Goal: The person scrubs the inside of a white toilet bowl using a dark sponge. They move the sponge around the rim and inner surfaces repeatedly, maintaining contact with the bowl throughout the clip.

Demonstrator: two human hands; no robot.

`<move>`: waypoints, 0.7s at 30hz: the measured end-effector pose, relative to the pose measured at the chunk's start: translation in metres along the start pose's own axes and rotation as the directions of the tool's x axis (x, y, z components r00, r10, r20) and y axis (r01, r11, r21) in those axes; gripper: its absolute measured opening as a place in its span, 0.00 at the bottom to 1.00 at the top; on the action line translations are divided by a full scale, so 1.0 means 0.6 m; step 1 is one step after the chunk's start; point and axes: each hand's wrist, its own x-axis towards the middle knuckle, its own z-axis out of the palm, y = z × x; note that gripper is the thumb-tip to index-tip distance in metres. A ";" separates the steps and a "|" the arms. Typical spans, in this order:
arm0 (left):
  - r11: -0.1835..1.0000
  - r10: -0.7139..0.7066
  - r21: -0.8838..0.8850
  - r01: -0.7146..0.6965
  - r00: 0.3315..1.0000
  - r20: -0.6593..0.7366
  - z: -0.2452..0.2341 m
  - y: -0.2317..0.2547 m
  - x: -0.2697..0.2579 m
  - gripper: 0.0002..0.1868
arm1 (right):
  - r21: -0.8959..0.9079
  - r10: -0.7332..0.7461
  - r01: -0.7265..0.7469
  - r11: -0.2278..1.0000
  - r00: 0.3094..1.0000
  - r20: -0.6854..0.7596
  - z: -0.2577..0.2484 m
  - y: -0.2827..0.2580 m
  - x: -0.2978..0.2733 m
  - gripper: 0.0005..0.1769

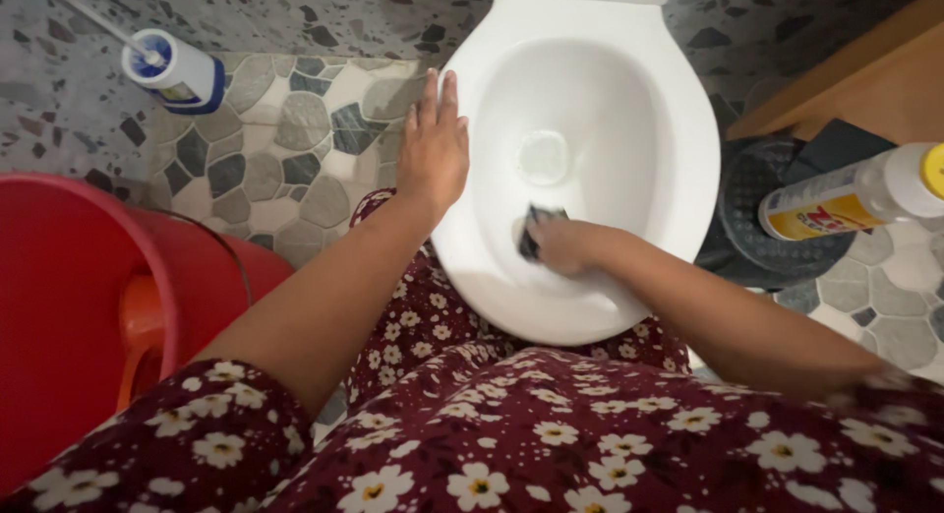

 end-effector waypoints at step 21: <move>0.999 0.037 -0.008 -0.037 0.998 -0.052 0.004 -0.003 0.000 0.32 | 0.881 0.135 0.410 0.237 0.884 -0.448 -0.107 -0.015 0.179 0.45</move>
